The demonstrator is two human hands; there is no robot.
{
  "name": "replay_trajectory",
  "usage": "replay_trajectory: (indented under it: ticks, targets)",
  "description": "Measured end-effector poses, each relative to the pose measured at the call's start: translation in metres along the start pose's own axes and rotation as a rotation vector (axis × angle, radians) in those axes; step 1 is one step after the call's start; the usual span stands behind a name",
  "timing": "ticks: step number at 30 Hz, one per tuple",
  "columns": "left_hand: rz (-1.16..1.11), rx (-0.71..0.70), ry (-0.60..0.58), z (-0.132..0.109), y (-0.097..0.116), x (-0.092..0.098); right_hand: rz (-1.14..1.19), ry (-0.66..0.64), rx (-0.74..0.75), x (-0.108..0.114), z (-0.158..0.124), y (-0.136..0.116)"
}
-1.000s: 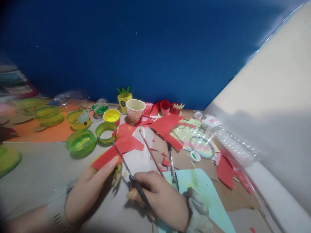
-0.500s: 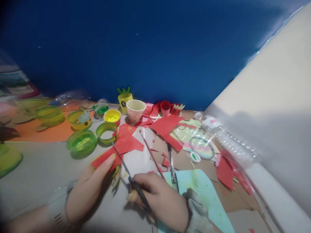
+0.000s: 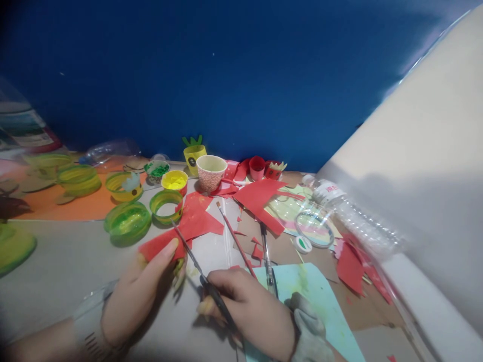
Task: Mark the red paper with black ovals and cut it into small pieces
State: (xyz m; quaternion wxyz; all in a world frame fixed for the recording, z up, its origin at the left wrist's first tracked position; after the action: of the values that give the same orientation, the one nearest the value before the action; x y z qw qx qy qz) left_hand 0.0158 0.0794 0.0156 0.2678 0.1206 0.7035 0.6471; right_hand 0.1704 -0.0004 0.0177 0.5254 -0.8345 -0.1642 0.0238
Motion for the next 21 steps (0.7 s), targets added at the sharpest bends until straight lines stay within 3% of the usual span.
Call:
replay_trajectory:
  ticks: [21]
  targets:
    - [-0.118, -0.037, 0.04, 0.0026, 0.0019, -0.0031, -0.03, 0.003, 0.02, 0.0019, 0.0003, -0.001]
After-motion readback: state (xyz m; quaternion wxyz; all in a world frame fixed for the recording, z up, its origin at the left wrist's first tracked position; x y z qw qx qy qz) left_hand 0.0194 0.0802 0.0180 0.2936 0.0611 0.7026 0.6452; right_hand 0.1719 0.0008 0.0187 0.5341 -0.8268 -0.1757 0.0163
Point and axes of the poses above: each hand's wrist, its own z-axis towards the middle knuckle, its own x-axis out of the back of the hand, y = z × x, the point moved 2 cm from there along z, towards the middle knuckle, and after that the axes turned 8 degrees about -z, right-handed, at the moved point
